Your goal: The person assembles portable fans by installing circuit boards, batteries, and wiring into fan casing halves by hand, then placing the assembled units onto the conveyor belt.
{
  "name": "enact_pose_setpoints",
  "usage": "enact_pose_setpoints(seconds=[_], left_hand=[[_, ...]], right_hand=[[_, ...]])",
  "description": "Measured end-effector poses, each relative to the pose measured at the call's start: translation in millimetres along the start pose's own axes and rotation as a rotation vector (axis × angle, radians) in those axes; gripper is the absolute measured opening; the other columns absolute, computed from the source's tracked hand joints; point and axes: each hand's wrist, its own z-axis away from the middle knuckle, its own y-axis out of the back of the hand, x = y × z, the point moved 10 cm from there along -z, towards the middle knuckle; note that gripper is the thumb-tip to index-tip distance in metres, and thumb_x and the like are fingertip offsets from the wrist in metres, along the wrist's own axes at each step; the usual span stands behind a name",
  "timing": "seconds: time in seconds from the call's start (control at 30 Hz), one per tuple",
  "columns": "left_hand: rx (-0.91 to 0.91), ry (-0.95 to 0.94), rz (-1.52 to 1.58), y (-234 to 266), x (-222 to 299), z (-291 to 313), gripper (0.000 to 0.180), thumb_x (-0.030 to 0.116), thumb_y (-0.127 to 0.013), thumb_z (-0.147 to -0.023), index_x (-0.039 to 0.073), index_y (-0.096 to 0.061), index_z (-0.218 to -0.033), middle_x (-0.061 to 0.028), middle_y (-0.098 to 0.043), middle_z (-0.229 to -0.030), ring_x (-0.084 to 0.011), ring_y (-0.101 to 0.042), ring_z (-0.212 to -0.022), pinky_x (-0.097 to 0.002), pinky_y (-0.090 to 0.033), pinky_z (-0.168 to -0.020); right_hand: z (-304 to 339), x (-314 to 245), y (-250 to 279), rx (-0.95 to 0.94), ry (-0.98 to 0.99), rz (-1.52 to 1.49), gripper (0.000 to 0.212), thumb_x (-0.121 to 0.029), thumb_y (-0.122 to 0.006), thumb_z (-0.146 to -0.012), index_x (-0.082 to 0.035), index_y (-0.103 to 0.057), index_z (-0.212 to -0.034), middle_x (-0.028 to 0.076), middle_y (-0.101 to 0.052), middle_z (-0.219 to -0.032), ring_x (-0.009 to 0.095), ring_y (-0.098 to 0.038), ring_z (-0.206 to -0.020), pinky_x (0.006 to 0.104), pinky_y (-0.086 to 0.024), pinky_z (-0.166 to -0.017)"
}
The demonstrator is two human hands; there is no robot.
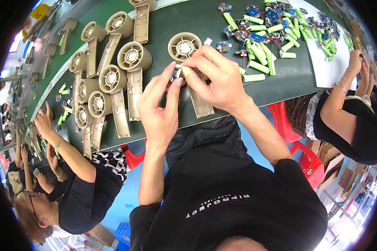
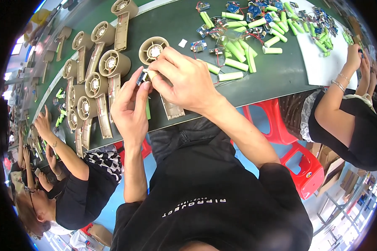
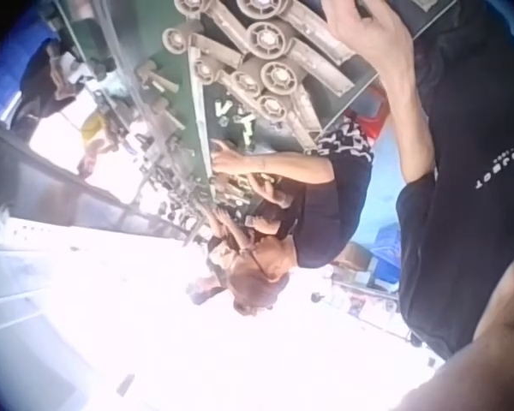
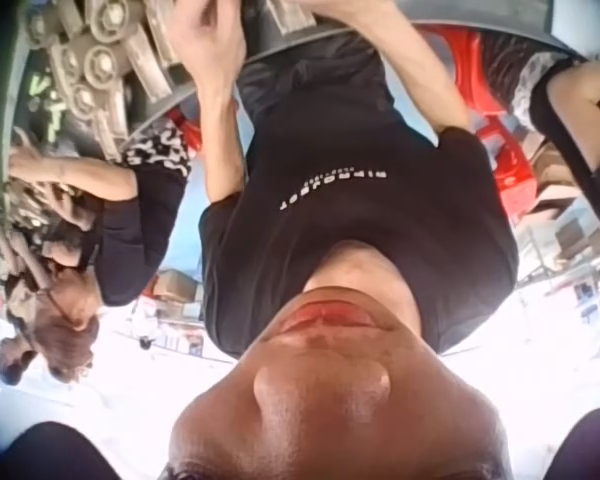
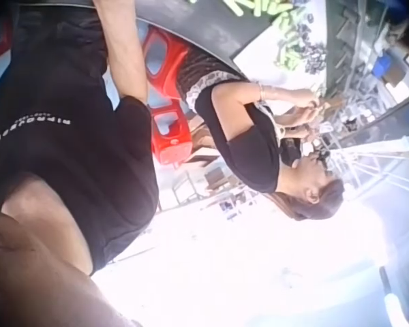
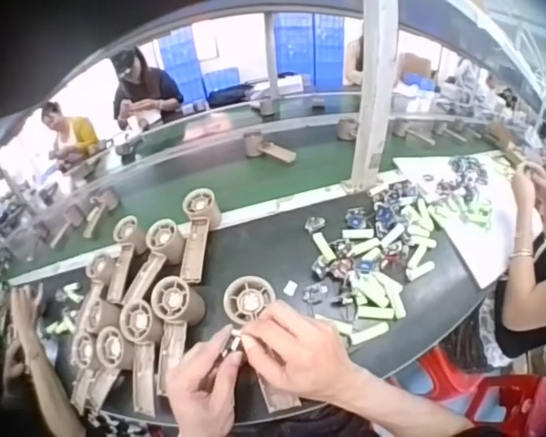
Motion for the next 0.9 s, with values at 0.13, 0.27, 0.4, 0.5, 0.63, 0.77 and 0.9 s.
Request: enact_pose_setpoints(seconds=[0.13, 0.27, 0.4, 0.5, 0.63, 0.77, 0.9], left_hand=[[-0.006, -0.063, -0.032, -1, 4, 0, 0.032, -0.004, -0.066, -0.088, -0.002, -0.066, -0.12, -0.012, -0.069, -0.093, -0.015, -0.065, -0.079, -0.0273, -0.052, -0.07], [-0.002, -0.153, -0.131, -3, 11, 1, 0.033, -0.005, -0.066, -0.088, -0.002, -0.065, -0.121, -0.0134, -0.068, -0.091, -0.0173, -0.065, -0.077, -0.0283, -0.052, -0.068], [-0.013, -0.211, -0.217, -4, 15, 0, 0.034, -0.005, -0.065, -0.087, -0.002, -0.065, -0.121, -0.0136, -0.067, -0.089, -0.0201, -0.064, -0.074, -0.03, -0.051, -0.066], [-0.064, -0.233, -0.252, -3, 20, -3, 0.033, -0.004, -0.065, -0.087, -0.002, -0.065, -0.12, -0.0133, -0.066, -0.088, -0.0209, -0.063, -0.073, -0.0307, -0.051, -0.065], [-0.172, -0.312, -0.346, -9, 30, -9, 0.031, -0.003, -0.065, -0.088, -0.003, -0.065, -0.12, -0.0133, -0.065, -0.088, -0.0215, -0.062, -0.071, -0.0311, -0.05, -0.064], [-0.17, -0.232, -0.247, -8, 27, -10, 0.031, -0.004, -0.063, -0.089, -0.002, -0.064, -0.12, -0.0141, -0.064, -0.087, -0.0227, -0.061, -0.071, -0.0313, -0.049, -0.064], [-0.131, -0.036, -0.067, -10, 3, -4, 0.029, -0.001, -0.06, -0.093, -0.003, -0.063, -0.121, -0.0126, -0.065, -0.087, -0.0185, -0.063, -0.074, -0.0292, -0.051, -0.067]], right_hand=[[1, 4, 0, -0.011, -0.062, -0.043, 0.01, -0.006, -0.072, -0.082, -0.003, -0.069, -0.092, 0.006, -0.063, -0.084, 0.018, -0.064, -0.063, 0.0288, -0.051, -0.053], [1, -4, 5, 0.024, 0.017, 0.043, 0.01, -0.005, -0.071, -0.082, -0.003, -0.068, -0.091, 0.006, -0.064, -0.084, 0.019, -0.064, -0.063, 0.0291, -0.051, -0.053], [1, -8, 1, 0.011, 0.079, 0.089, 0.013, -0.002, -0.07, -0.079, -0.003, -0.067, -0.092, 0.007, -0.064, -0.085, 0.021, -0.065, -0.064, 0.0298, -0.052, -0.054], [1, -9, 0, 0.006, 0.107, 0.09, 0.014, 0.0, -0.069, -0.078, -0.003, -0.067, -0.092, 0.007, -0.064, -0.085, 0.021, -0.065, -0.065, 0.0302, -0.053, -0.055], [1, -7, 1, -0.014, 0.124, 0.069, 0.015, 0.0, -0.069, -0.078, -0.004, -0.067, -0.092, 0.008, -0.064, -0.086, 0.022, -0.065, -0.066, 0.0301, -0.053, -0.054], [-1, -12, 5, -0.032, 0.121, 0.054, 0.014, -0.001, -0.07, -0.079, -0.004, -0.067, -0.092, 0.009, -0.063, -0.085, 0.023, -0.065, -0.068, 0.0317, -0.053, -0.057], [15, -3, 13, -0.04, -0.227, 0.196, 0.034, -0.008, -0.073, -0.082, -0.004, -0.059, -0.113, 0.008, -0.062, -0.083, 0.025, -0.062, -0.068, 0.0345, -0.049, -0.057]])
